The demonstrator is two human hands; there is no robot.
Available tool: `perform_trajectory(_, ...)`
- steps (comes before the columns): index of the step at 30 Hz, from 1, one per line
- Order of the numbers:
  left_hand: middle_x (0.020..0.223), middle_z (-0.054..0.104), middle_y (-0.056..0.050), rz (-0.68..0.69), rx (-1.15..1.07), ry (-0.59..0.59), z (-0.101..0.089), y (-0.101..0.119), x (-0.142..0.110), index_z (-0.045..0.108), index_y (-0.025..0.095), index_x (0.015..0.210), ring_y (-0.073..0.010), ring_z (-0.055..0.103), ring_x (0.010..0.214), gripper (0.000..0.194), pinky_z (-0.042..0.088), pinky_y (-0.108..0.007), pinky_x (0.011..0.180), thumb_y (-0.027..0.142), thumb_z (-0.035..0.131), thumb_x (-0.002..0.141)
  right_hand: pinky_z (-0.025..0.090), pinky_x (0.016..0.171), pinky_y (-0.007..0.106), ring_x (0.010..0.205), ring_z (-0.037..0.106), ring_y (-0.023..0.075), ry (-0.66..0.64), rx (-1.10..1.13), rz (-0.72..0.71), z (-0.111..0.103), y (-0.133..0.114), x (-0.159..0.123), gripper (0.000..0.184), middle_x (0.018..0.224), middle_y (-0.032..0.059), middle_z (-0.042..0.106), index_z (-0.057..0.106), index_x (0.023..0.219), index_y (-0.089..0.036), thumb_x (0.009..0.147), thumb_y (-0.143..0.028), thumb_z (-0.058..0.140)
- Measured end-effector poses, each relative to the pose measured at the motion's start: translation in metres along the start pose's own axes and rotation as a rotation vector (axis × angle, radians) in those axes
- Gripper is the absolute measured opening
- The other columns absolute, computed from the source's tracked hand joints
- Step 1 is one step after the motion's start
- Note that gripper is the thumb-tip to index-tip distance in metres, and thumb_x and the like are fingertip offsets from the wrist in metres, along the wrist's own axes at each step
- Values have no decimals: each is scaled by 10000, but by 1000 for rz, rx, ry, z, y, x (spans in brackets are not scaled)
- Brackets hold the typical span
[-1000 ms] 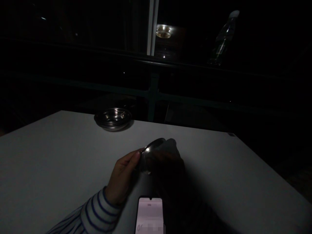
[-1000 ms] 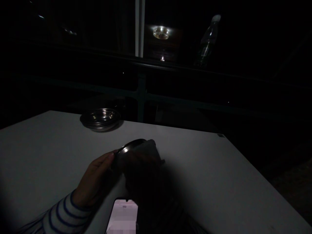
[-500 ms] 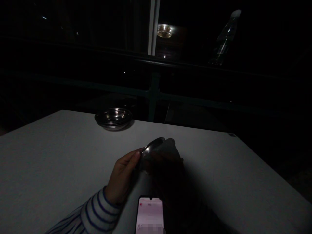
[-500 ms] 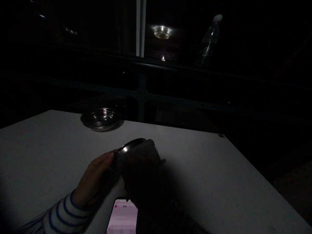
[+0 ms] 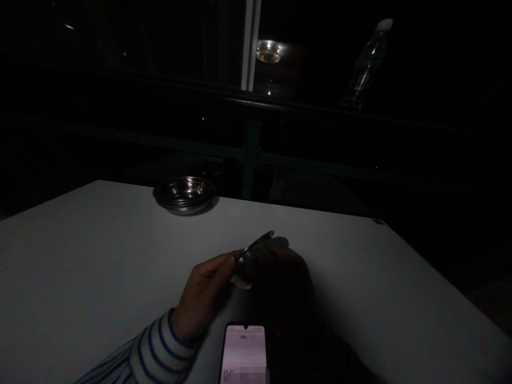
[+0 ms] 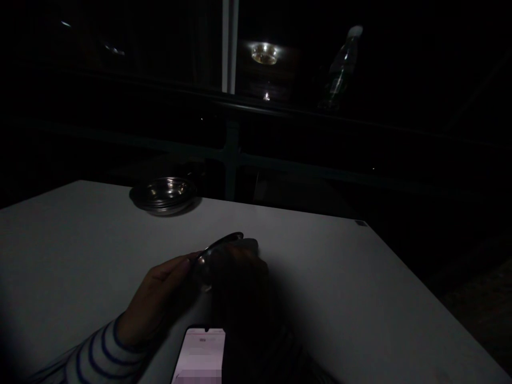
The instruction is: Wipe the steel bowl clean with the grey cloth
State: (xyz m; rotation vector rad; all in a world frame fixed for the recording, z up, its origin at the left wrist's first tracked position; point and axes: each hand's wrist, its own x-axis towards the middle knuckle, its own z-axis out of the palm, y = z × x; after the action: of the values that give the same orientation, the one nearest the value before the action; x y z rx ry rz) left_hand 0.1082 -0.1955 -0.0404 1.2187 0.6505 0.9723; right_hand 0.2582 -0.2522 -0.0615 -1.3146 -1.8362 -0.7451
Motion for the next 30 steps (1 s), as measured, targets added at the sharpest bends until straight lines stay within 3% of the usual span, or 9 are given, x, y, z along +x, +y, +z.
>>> perform_trajectory(7, 1042, 681, -80, -17, -8, -13, 3, 4, -2, 665, 185, 1037, -241, 600, 985, 307, 389, -377, 941, 317, 558, 781, 357, 898, 439, 1066, 461, 235, -10, -65, -80, -4, -6, 3, 347, 1118, 54, 576, 510, 1158, -185, 818, -176, 440)
perform_trajectory(13, 1016, 689, -87, -50, -44, -62, 7, 4, -3, 662, 186, 1046, -243, 624, 922, 311, 429, -378, 884, 317, 550, 786, 395, 866, 387, 1053, 473, 221, -24, -9, 8, -10, 1, 7, 348, 1106, 91, 558, 489, 1155, -148, 817, -229, 477)
perform_trajectory(18, 1066, 671, -80, -38, -46, -44, 6, 2, -2, 679, 200, 1014, -236, 587, 1008, 284, 363, -369, 966, 311, 560, 782, 374, 862, 440, 1044, 462, 244, -65, -132, -136, -6, -6, 2, 317, 1097, 86, 568, 530, 1123, -169, 825, -227, 438)
perform_trajectory(24, 1066, 669, -95, -43, -76, -84, 8, 4, -1, 677, 175, 1019, -261, 573, 1028, 306, 365, -398, 963, 319, 567, 773, 381, 866, 403, 1042, 469, 228, -61, -68, 38, -7, -1, 7, 365, 1110, 90, 556, 489, 1164, -142, 809, -230, 494)
perform_trajectory(30, 1036, 682, -79, -82, -94, -54, 8, 3, -3, 676, 201, 1017, -252, 595, 987, 290, 419, -381, 897, 320, 548, 786, 375, 866, 459, 1052, 467, 253, -105, -74, -97, -8, -5, 6, 367, 1133, 85, 554, 478, 1181, -146, 819, -180, 432)
